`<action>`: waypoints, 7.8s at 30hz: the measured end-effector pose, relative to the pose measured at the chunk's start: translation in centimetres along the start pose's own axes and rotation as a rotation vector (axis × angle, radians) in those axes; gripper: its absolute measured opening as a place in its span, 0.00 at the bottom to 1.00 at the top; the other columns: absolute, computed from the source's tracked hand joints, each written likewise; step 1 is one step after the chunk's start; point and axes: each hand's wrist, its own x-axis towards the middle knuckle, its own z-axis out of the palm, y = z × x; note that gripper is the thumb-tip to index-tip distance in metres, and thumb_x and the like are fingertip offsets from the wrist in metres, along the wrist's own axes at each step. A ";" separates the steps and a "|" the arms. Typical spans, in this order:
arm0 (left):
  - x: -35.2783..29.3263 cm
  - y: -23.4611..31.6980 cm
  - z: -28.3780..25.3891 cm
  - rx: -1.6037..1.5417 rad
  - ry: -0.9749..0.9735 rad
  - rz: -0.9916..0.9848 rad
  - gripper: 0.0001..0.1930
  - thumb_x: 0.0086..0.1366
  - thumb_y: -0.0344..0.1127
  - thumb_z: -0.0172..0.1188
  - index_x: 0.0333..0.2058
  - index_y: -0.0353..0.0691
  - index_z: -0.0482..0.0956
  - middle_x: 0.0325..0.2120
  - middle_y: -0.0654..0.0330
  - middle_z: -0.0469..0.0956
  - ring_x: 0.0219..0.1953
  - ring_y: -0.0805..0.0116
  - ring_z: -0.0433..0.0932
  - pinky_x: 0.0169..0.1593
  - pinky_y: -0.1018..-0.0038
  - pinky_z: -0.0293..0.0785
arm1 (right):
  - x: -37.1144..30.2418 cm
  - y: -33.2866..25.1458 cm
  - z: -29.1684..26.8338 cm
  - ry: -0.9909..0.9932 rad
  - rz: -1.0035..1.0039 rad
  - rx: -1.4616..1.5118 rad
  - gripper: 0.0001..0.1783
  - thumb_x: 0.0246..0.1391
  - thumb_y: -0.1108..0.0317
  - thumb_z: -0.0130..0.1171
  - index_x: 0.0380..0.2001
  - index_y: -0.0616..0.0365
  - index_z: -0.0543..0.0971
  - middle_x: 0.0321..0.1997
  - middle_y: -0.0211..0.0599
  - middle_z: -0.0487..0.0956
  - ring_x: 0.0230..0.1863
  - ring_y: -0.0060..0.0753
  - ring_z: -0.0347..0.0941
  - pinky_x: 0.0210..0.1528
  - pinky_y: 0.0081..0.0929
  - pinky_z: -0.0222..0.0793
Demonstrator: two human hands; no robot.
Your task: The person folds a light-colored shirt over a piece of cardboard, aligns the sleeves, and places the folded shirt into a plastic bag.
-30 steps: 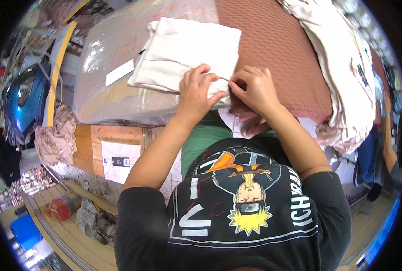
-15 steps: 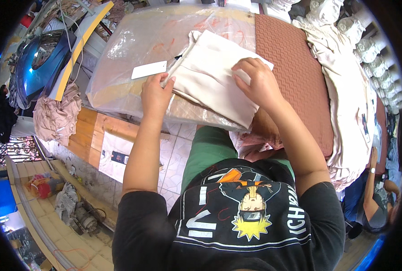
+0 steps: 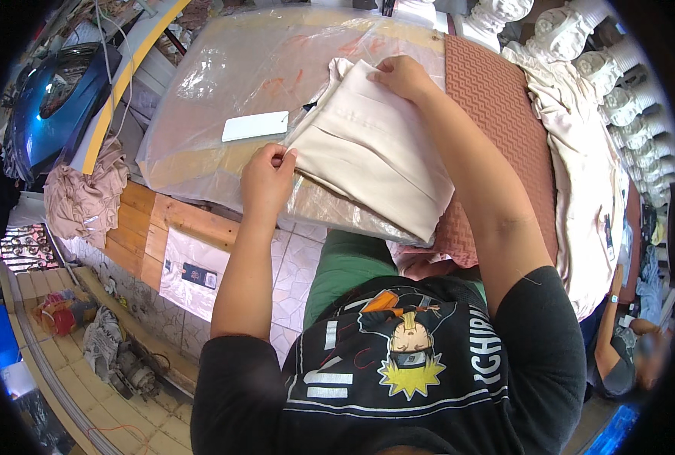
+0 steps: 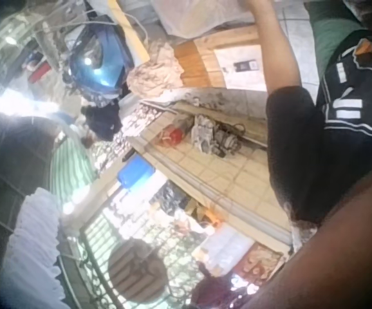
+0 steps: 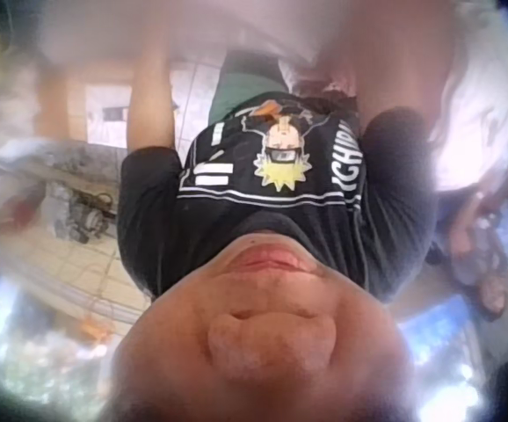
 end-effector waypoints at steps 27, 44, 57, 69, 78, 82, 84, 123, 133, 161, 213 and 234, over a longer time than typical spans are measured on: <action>16.3 2.2 9.1 -0.005 -0.046 0.274 0.16 0.59 0.38 0.60 0.46 0.43 0.78 0.46 0.51 0.76 0.50 0.52 0.74 0.52 0.63 0.70 | 1.7 -0.6 2.2 0.142 -0.178 0.167 0.14 0.49 0.62 0.64 0.38 0.57 0.81 0.35 0.44 0.82 0.37 0.40 0.78 0.43 0.32 0.71; 12.0 3.6 4.9 0.140 -0.044 0.570 0.15 0.62 0.36 0.58 0.47 0.40 0.77 0.47 0.51 0.77 0.48 0.56 0.76 0.51 0.68 0.71 | 4.0 0.5 4.8 0.079 -0.116 0.251 0.15 0.45 0.59 0.67 0.35 0.54 0.82 0.34 0.38 0.82 0.36 0.36 0.78 0.42 0.31 0.71; 1.5 0.7 1.3 0.552 0.013 0.475 0.21 0.67 0.45 0.50 0.56 0.46 0.72 0.60 0.59 0.65 0.66 0.54 0.55 0.66 0.47 0.45 | -7.9 -1.4 -2.8 0.359 -0.491 -0.060 0.15 0.58 0.63 0.57 0.48 0.49 0.78 0.44 0.41 0.79 0.43 0.37 0.76 0.46 0.31 0.70; -1.9 7.6 8.3 0.347 -0.141 0.812 0.23 0.69 0.50 0.46 0.60 0.51 0.67 0.64 0.60 0.59 0.69 0.50 0.48 0.65 0.44 0.42 | -20.8 3.1 -3.7 0.442 -0.252 -0.006 0.14 0.52 0.72 0.56 0.44 0.56 0.79 0.47 0.44 0.77 0.49 0.50 0.72 0.51 0.39 0.68; -0.7 6.4 11.4 0.509 -0.189 0.732 0.29 0.66 0.55 0.47 0.64 0.54 0.60 0.67 0.57 0.53 0.69 0.47 0.46 0.64 0.40 0.41 | -21.4 7.9 -2.3 0.381 -0.101 -0.163 0.11 0.46 0.66 0.63 0.35 0.53 0.83 0.39 0.40 0.80 0.46 0.46 0.73 0.51 0.37 0.68; -0.4 5.3 11.1 0.547 -0.181 0.745 0.29 0.67 0.54 0.45 0.65 0.56 0.58 0.67 0.59 0.52 0.69 0.48 0.47 0.64 0.41 0.42 | -19.7 8.9 -1.0 0.382 -0.184 -0.134 0.07 0.43 0.66 0.63 0.29 0.51 0.83 0.37 0.39 0.79 0.45 0.45 0.73 0.50 0.38 0.68; -0.4 5.6 11.1 0.553 -0.188 0.775 0.28 0.68 0.52 0.45 0.65 0.56 0.57 0.67 0.58 0.52 0.69 0.48 0.47 0.64 0.42 0.43 | -19.5 9.3 -0.9 0.462 -0.265 -0.093 0.04 0.42 0.66 0.63 0.25 0.50 0.82 0.35 0.38 0.78 0.43 0.45 0.72 0.48 0.39 0.68; 1.4 4.9 11.3 0.375 -0.214 0.797 0.25 0.69 0.46 0.46 0.62 0.45 0.64 0.64 0.53 0.58 0.67 0.46 0.52 0.66 0.50 0.46 | -29.3 10.2 -1.6 0.352 -0.162 -0.155 0.37 0.58 0.44 0.49 0.63 0.58 0.61 0.69 0.49 0.56 0.71 0.51 0.47 0.68 0.50 0.46; -12.0 10.8 9.8 -0.101 -0.259 1.102 0.10 0.58 0.34 0.60 0.39 0.45 0.82 0.49 0.61 0.75 0.53 0.58 0.71 0.57 0.61 0.64 | -35.0 13.6 -8.4 0.566 0.025 -0.235 0.22 0.53 0.65 0.59 0.51 0.56 0.75 0.55 0.47 0.73 0.61 0.50 0.64 0.63 0.42 0.58; -19.1 -29.3 -12.7 -0.680 0.634 -1.084 0.38 0.47 0.47 0.72 0.53 0.31 0.69 0.50 0.50 0.75 0.51 0.53 0.75 0.51 0.57 0.71 | -27.9 0.9 -1.8 0.237 -0.252 -0.278 0.14 0.57 0.68 0.56 0.46 0.60 0.77 0.47 0.46 0.77 0.51 0.49 0.71 0.55 0.38 0.65; -28.2 52.9 17.3 0.073 -0.256 2.180 0.19 0.51 0.22 0.55 0.36 0.56 0.83 0.59 0.61 0.65 0.67 0.50 0.50 0.64 0.41 0.41 | -50.4 15.7 -14.9 1.428 0.080 0.628 0.11 0.56 0.67 0.61 0.36 0.66 0.81 0.26 0.31 0.81 0.28 0.17 0.72 0.31 0.22 0.69; -11.2 43.0 25.3 -0.780 -1.613 0.342 0.23 0.67 0.46 0.55 0.55 0.40 0.68 0.52 0.60 0.73 0.53 0.68 0.73 0.57 0.64 0.69 | -49.3 11.9 -15.3 1.374 -0.008 1.132 0.14 0.57 0.63 0.62 0.37 0.65 0.81 0.35 0.33 0.82 0.34 0.18 0.74 0.38 0.20 0.69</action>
